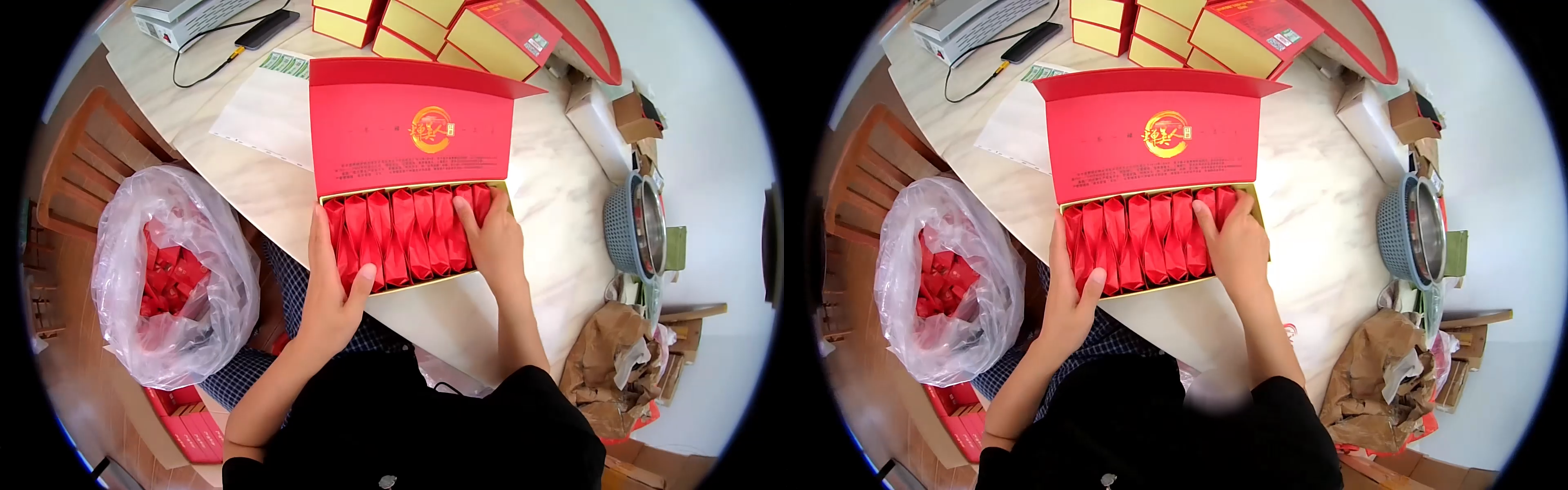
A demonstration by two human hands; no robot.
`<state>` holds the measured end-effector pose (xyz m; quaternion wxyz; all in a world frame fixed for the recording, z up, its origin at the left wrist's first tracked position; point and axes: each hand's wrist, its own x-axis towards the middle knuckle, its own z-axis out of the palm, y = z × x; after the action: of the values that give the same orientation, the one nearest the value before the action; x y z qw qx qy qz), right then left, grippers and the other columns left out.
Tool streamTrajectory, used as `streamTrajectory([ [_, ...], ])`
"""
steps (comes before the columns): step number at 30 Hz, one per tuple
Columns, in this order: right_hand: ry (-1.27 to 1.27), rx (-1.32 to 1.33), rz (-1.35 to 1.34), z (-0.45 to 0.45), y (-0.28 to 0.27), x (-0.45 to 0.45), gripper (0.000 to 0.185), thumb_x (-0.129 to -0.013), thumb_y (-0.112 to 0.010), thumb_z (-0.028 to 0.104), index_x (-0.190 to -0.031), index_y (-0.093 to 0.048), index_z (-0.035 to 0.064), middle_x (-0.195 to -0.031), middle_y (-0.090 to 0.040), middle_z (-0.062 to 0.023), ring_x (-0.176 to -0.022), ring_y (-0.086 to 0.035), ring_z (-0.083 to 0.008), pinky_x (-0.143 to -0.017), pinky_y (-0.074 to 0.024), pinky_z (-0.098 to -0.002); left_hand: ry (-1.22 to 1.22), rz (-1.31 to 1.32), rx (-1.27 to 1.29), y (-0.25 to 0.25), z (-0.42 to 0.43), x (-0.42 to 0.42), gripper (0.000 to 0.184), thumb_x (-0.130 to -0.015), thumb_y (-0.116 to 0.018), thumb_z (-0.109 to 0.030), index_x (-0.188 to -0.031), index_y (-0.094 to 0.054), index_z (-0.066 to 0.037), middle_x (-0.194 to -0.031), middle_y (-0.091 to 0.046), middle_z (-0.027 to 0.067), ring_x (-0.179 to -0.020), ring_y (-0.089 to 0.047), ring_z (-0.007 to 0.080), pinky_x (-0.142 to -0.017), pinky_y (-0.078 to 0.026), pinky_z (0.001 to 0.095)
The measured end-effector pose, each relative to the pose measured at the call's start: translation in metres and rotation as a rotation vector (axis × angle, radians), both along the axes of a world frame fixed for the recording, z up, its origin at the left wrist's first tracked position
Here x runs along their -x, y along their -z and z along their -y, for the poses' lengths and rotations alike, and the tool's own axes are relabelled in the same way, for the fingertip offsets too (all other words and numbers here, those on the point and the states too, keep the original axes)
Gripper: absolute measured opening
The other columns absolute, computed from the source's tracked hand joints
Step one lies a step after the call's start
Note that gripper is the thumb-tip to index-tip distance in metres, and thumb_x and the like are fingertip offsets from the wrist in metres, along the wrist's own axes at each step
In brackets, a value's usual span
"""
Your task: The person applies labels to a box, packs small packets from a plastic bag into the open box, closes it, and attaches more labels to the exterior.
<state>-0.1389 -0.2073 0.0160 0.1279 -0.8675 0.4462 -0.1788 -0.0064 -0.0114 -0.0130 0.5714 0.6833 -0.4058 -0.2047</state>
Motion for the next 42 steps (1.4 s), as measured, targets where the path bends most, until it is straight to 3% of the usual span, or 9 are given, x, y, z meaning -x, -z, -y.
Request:
streamTrajectory([
  [6, -0.001, -0.066, -0.143, -0.011, -0.005, -0.013, 0.058, -0.092, -0.052, 0.051, -0.1, -0.048, -0.0055, -0.076, -0.063, -0.0303, -0.074, -0.063, -0.0472, -0.067, -0.0498, -0.0522, 0.023, 0.166, -0.001, 0.0, -0.004, -0.002, 0.083, -0.091, -0.058, -0.024, -0.149, -0.006, 0.005, -0.153, -0.008, 0.0323, -0.143, -0.008, 0.0462, -0.116, -0.014, 0.0473],
  [12, -0.187, -0.12, 0.024, -0.009, 0.002, -0.017, 0.061, -0.098, -0.046, 0.046, -0.134, -0.042, -0.0029, -0.128, -0.053, -0.0283, -0.118, -0.05, -0.044, -0.099, -0.0398, -0.0445, -0.072, 0.06, 0.11, 0.007, -0.011, 0.001, 0.079, -0.094, -0.055, -0.027, -0.149, -0.009, 0.005, -0.155, -0.011, 0.027, -0.145, -0.013, 0.0393, -0.117, -0.013, 0.0442],
  [18, 0.047, 0.115, -0.42, -0.016, -0.017, -0.027, 0.057, -0.099, -0.044, 0.043, -0.133, -0.047, -0.0024, -0.126, -0.054, -0.0264, -0.116, -0.051, -0.0416, -0.099, -0.0396, -0.0441, -0.239, -0.23, 0.284, 0.029, -0.083, -0.028, 0.041, -0.095, -0.053, -0.017, -0.132, -0.045, -0.002, -0.134, -0.046, 0.0184, -0.128, -0.043, 0.03, -0.109, -0.032, 0.0384],
  [20, 0.025, 0.295, -0.398, -0.048, -0.026, -0.053, 0.051, -0.098, -0.049, 0.037, -0.13, -0.05, -0.0021, -0.123, -0.057, -0.0237, -0.111, -0.054, -0.0392, -0.097, -0.0416, -0.043, -0.428, -0.259, 0.338, 0.04, -0.119, -0.04, 0.024, -0.095, -0.051, -0.008, -0.117, -0.055, -0.002, -0.118, -0.057, 0.0119, -0.113, -0.054, 0.022, -0.099, -0.041, 0.0327],
  [22, -0.296, 0.257, 0.156, -0.085, -0.034, -0.094, 0.037, -0.098, -0.051, 0.025, -0.126, -0.055, 0.0006, -0.124, -0.059, -0.0186, -0.11, -0.058, -0.0296, -0.092, -0.0454, -0.0366, -0.552, -0.508, 0.355, 0.06, -0.145, -0.046, 0.019, -0.097, -0.049, -0.006, -0.114, -0.056, -0.001, -0.109, -0.06, 0.0081, -0.106, -0.057, 0.0163, -0.096, -0.043, 0.029],
  [26, -0.895, -0.299, 0.27, -0.231, -0.002, -0.2, 0.023, -0.092, -0.057, 0.011, -0.112, -0.062, 0.0004, -0.103, -0.067, -0.0135, -0.094, -0.064, -0.0239, -0.087, -0.0478, -0.0347, -0.797, -0.579, 0.483, 0.094, -0.193, -0.05, 0.017, -0.095, -0.048, -0.003, -0.11, -0.057, -0.001, -0.097, -0.062, 0.0067, -0.091, -0.059, 0.0131, -0.085, -0.047, 0.0268],
  [30, -1.127, -0.76, 0.024, -0.31, 0.157, -0.307, 0.024, -0.093, -0.058, 0.02, -0.107, -0.063, 0.0009, -0.091, -0.068, -0.019, -0.088, -0.067, -0.0308, -0.081, -0.0499, -0.0389, -0.941, -0.657, 0.489, 0.098, -0.233, -0.034, 0.016, -0.096, -0.047, -0.002, -0.108, -0.058, 0.0, -0.094, -0.062, 0.0058, -0.09, -0.058, 0.0121, -0.085, -0.046, 0.0266],
  [34, -1.169, -0.533, -0.028, -0.369, 0.236, -0.371, 0.038, -0.091, -0.061, 0.031, -0.115, -0.061, 0.0011, -0.109, -0.067, -0.0163, -0.101, -0.063, -0.028, -0.092, -0.0469, -0.0368, -1.068, -0.7, 0.503, 0.106, -0.261, -0.016, 0.016, -0.096, -0.046, -0.002, -0.107, -0.058, 0.0, -0.092, -0.061, 0.0052, -0.087, -0.057, 0.0113, -0.084, -0.046, 0.0261],
  [42, -1.441, 0.113, -0.046, -0.433, 0.242, -0.415, 0.05, -0.086, -0.063, 0.041, -0.118, -0.062, 0.0032, -0.119, -0.063, -0.0197, -0.114, -0.056, -0.0351, -0.099, -0.0422, -0.0419, -1.145, -0.737, 0.561, 0.119, -0.275, -0.015, 0.015, -0.097, -0.046, -0.003, -0.105, -0.058, 0.0, -0.09, -0.062, 0.0047, -0.086, -0.058, 0.011, -0.082, -0.047, 0.0259],
])
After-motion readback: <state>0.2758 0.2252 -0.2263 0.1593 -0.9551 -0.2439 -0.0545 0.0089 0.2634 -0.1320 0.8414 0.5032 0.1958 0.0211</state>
